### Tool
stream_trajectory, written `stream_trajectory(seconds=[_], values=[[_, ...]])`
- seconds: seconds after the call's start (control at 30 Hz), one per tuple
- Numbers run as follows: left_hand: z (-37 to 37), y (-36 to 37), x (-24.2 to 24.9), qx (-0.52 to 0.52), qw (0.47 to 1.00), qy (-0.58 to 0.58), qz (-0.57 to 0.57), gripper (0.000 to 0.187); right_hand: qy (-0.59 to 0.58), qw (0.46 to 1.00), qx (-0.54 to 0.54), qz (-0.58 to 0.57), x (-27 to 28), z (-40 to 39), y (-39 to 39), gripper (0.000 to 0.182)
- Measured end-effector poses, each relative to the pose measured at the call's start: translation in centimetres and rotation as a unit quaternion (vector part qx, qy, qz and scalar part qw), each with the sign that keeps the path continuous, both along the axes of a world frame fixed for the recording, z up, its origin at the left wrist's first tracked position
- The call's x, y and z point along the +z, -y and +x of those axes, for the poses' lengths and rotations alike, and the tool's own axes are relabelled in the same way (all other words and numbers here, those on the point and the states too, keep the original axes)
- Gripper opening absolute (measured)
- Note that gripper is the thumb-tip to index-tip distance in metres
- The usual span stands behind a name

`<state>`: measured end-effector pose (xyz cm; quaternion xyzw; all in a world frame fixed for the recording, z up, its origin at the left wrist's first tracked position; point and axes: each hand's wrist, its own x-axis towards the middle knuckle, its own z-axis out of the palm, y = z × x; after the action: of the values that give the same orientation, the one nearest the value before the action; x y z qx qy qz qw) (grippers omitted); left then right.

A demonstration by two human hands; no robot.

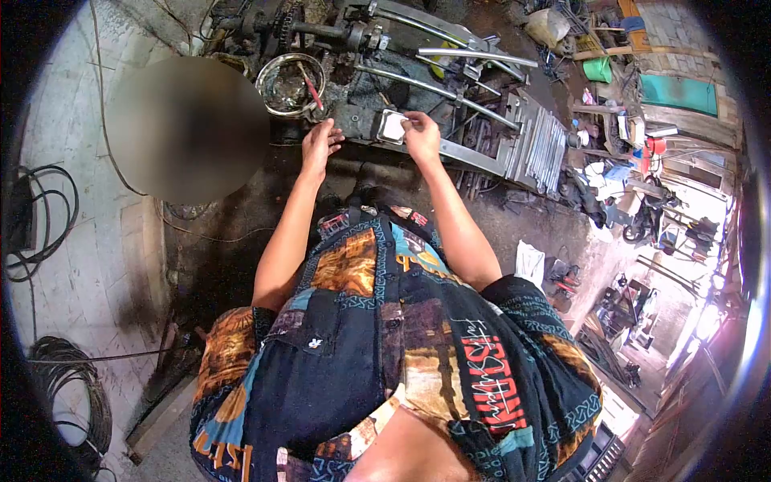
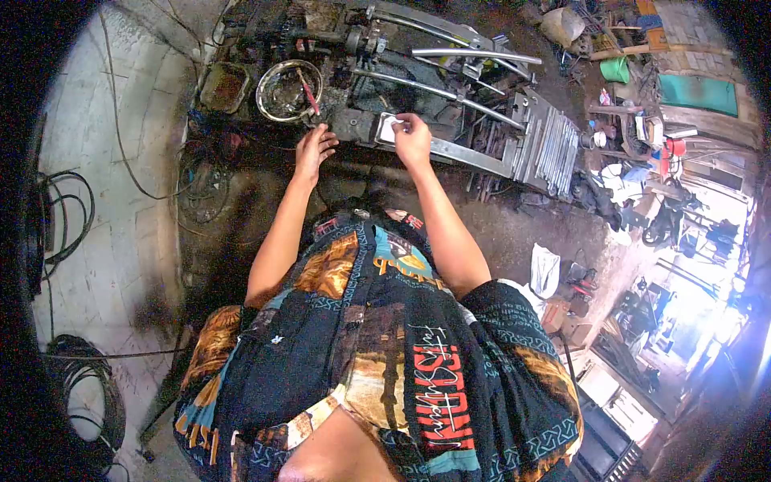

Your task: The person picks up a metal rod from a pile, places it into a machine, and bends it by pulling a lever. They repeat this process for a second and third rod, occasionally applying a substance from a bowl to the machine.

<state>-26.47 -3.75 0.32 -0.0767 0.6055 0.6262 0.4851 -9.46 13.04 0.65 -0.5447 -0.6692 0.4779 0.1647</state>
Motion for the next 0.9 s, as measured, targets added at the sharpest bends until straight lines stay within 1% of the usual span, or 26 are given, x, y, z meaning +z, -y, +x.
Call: stream_trajectory(seconds=[0.03,0.1,0.17,0.2,0.23,0.27,0.3,0.37,0.4,0.5,0.53,0.57,0.6,0.63,0.67,0.7,0.77,0.8,0.83,0.9], values=[[0.3,-0.4,-0.1,-0.038,0.999,-0.015,-0.006,0.042,-0.009,1.000,-0.013,-0.021,-0.2,0.7,-0.6,0.023],[1.1,-1.2,-0.2,-0.078,0.995,-0.039,-0.042,0.041,-0.019,0.999,-0.044,-0.015,-0.7,1.9,-1.3,0.024],[1.9,-1.7,-0.3,-0.118,0.989,-0.074,-0.053,0.042,-0.039,0.999,-0.033,-0.007,-1.5,2.4,-2.1,0.022],[2.2,-1.6,-0.8,-0.111,0.990,-0.076,-0.051,0.042,-0.052,0.997,-0.044,-0.036,-0.9,2.3,-2.1,0.022],[2.6,-1.7,-1.4,-0.147,0.982,-0.102,-0.059,0.043,-0.066,0.994,-0.054,-0.064,-0.5,2.2,-2.1,0.022],[2.9,-1.8,-1.8,-0.183,0.973,-0.126,-0.071,0.044,-0.082,0.994,-0.052,-0.059,-0.4,2.1,-2.2,0.020],[3.2,-2.0,-1.9,-0.174,0.974,-0.130,-0.071,0.044,-0.086,0.994,-0.044,-0.058,-0.3,2.0,-2.5,0.020],[4.3,-3.8,-2.0,-0.281,0.929,-0.208,-0.123,0.047,-0.077,0.995,-0.019,-0.054,0.0,2.6,-4.5,0.019],[5.1,-5.3,-1.6,-0.270,0.930,-0.210,-0.130,0.047,-0.092,0.994,-0.007,-0.054,-0.7,2.9,-6.3,0.018],[7.0,-7.5,-2.3,-0.305,0.889,-0.246,-0.236,0.058,-0.096,0.990,0.058,-0.083,-2.5,4.4,-9.8,0.018],[7.3,-8.2,-2.8,-0.323,0.877,-0.224,-0.276,0.058,-0.110,0.985,0.089,-0.096,-2.5,4.8,-11.0,0.018],[8.0,-8.7,-3.3,-0.313,0.878,-0.223,-0.286,0.058,-0.104,0.982,0.129,-0.094,-2.4,5.8,-12.3,0.019],[6.6,-7.7,-3.0,-0.295,0.867,-0.253,-0.312,0.059,-0.091,0.981,0.142,-0.098,-0.4,4.4,-12.2,0.020],[8.2,-8.4,-3.3,-0.275,0.854,-0.280,-0.341,0.060,-0.078,0.978,0.158,-0.106,-1.4,6.2,-13.9,0.021],[8.9,-8.9,-3.4,-0.305,0.837,-0.263,-0.371,0.061,-0.079,0.976,0.165,-0.118,-2.2,7.1,-15.3,0.023],[9.7,-9.5,-2.9,-0.297,0.836,-0.259,-0.381,0.061,-0.089,0.975,0.156,-0.127,-2.3,8.0,-16.1,0.022],[11.5,-9.9,-2.2,-0.262,0.819,-0.278,-0.427,0.055,-0.080,0.974,0.165,-0.133,-3.2,9.2,-17.3,0.021],[12.1,-10.2,-1.6,-0.255,0.817,-0.275,-0.437,0.049,-0.085,0.969,0.171,-0.159,-3.3,9.7,-17.5,0.021],[11.4,-9.7,0.3,-0.239,0.806,-0.289,-0.458,0.045,-0.085,0.966,0.180,-0.166,-2.3,9.0,-16.5,0.021],[12.5,-10.5,0.9,-0.227,0.788,-0.288,-0.494,0.039,-0.054,0.961,0.198,-0.186,-2.8,9.5,-16.8,0.021]])
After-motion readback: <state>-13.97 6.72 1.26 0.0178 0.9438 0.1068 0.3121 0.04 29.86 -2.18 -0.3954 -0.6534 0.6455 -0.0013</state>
